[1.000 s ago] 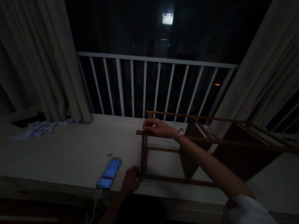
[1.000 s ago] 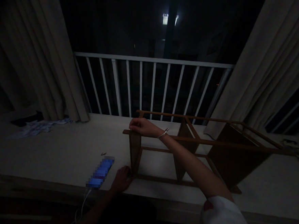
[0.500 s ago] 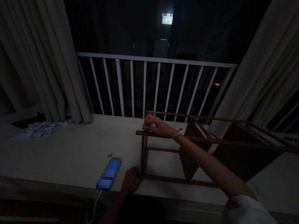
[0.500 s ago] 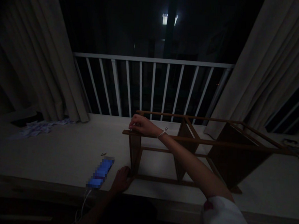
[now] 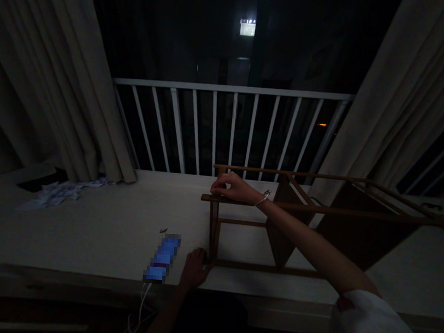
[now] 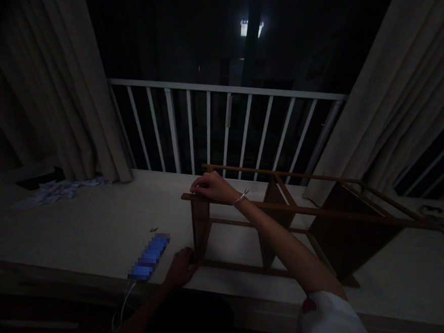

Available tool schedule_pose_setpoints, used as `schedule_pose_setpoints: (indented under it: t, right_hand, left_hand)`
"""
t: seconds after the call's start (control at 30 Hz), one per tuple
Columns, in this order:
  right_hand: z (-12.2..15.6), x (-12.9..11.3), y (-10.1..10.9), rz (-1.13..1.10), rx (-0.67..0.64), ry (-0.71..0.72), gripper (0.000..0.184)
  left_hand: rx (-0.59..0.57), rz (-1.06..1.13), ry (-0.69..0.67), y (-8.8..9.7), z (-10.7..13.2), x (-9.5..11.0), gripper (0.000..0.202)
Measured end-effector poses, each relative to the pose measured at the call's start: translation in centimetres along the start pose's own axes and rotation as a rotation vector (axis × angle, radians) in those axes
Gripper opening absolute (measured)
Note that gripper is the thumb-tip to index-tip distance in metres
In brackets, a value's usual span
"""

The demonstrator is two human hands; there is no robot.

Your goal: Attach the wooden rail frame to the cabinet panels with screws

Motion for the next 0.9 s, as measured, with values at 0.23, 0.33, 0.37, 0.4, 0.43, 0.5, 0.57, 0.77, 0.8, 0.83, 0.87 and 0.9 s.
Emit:
schedule_pose_setpoints:
  t: [0.23, 0.33, 0.37, 0.4, 0.43, 0.5, 0.57, 0.77, 0.8, 0.83, 0.87, 0.9]
  right_hand:
    - [0.0, -0.8, 0.3, 0.002, 0.015, 0.044, 0.020]
    - [0.0, -1.0, 0.4, -0.005, 0.009, 0.042, 0.019]
    - [0.0, -1.0, 0.4, -0.008, 0.004, 0.042, 0.019]
    - [0.0, -1.0, 0.4, -0.011, -0.002, 0.044, 0.019]
    - [0.0, -1.0, 0.3, -0.015, -0.005, 0.046, 0.020]
    - [0.0, -0.9, 0.3, -0.021, -0.005, 0.050, 0.020]
    - [0.0, -0.8, 0.3, -0.025, -0.004, 0.056, 0.020]
    - [0.0, -1.0, 0.2, -0.044, -0.015, 0.055, 0.019]
    - [0.0, -1.0, 0.2, -0.049, -0.017, 0.048, 0.019]
    - [0.0, -1.1, 0.2, -0.055, -0.018, 0.040, 0.019]
    - [0.1, -1.1, 0.2, -0.062, -0.019, 0.034, 0.019]
    - [0.1, -1.1, 0.1, -0.068, -0.021, 0.032, 0.019]
  left_hand:
    - [-0.007, -0.008, 0.004, 0.0, -0.1, 0.0, 0.033]
    - [-0.011, -0.005, 0.000, 0.2, -0.2, 0.1, 0.033]
    - [-0.013, -0.006, 0.001, 0.3, -0.2, 0.1, 0.033]
    - [-0.014, -0.007, 0.003, 0.3, -0.2, 0.2, 0.033]
    - [-0.015, -0.008, 0.005, 0.3, -0.2, 0.2, 0.033]
    - [-0.013, -0.010, 0.006, 0.3, -0.2, 0.2, 0.034]
    - [-0.009, -0.009, 0.002, 0.3, -0.2, 0.2, 0.034]
    - [-0.001, -0.001, 0.002, 0.2, -0.1, 0.2, 0.032]
    - [-0.002, 0.003, 0.000, 0.2, -0.1, 0.2, 0.032]
    - [-0.002, 0.005, 0.000, 0.2, -0.1, 0.2, 0.033]
    - [-0.003, 0.007, 0.001, 0.2, -0.1, 0.1, 0.033]
    - [-0.004, 0.007, 0.003, 0.2, -0.1, 0.1, 0.033]
Point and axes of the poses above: each hand's wrist, its own z-axis away from the middle knuckle, its own y-axis out of the back of the hand, x = y × z, the point moved 1 cm from there along -z, towards the middle knuckle, and after that the axes turned 15 degrees about x, right-handed, at the moved point
